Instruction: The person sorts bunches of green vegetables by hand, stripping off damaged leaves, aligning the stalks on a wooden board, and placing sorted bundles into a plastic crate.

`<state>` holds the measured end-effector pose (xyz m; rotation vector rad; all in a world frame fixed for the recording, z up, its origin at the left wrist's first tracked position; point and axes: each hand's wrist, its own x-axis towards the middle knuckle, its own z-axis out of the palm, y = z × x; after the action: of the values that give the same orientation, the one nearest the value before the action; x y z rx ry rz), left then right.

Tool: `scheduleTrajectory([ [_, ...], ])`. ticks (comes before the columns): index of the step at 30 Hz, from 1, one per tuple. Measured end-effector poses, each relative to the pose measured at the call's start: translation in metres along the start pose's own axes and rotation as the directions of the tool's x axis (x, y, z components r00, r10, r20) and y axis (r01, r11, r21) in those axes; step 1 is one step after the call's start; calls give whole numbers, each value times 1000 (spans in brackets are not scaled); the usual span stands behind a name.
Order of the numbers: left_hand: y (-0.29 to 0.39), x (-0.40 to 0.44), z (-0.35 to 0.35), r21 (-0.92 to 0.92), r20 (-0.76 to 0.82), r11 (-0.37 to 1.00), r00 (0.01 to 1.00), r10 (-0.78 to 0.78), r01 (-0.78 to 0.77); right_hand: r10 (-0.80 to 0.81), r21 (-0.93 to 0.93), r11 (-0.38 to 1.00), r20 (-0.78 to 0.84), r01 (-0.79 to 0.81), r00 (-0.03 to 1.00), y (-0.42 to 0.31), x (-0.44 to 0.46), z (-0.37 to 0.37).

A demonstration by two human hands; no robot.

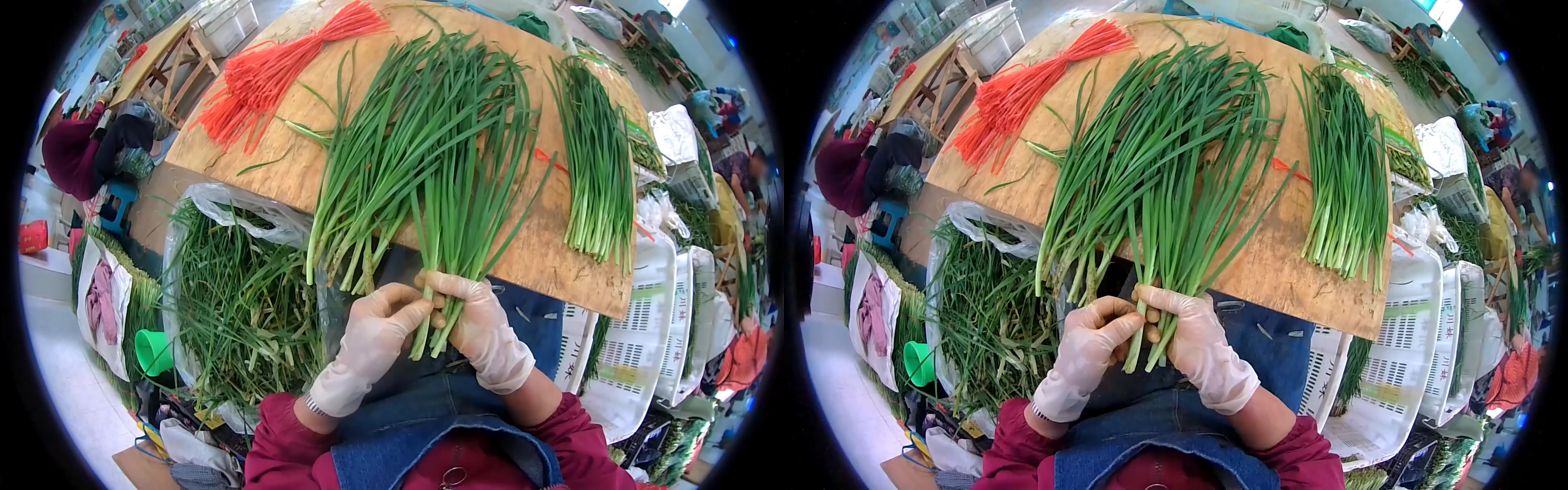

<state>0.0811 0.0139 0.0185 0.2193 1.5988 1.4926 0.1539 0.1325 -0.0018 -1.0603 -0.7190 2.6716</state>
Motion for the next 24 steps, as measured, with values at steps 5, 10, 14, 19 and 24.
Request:
scheduleTrajectory([
  [5, -6, 9, -2, -215, 73, 974, 995, -64, 78, 51, 29, 998, 40, -52, 998, 2, 5, -11],
  [10, 15, 23, 6, 17, -213, 997, 974, 76, -74, 0, -11, 1000, 9, 0, 1000, 6, 1, -5],
  [14, 3, 44, 9, -158, -107, 983, 991, 75, -91, -4, 20, 1000, -15, 4, 1000, 4, -4, -2],
  [19, 15, 31, 7, -187, -122, 981, 992, 26, -49, -34, -29, 999, -43, 33, 998, 4, 1, -4],
  [24, 13, 31, 1, -123, -80, 991, 996, 37, -47, -52, -73, 996, -93, 45, 994, -2, 1, 6],
])
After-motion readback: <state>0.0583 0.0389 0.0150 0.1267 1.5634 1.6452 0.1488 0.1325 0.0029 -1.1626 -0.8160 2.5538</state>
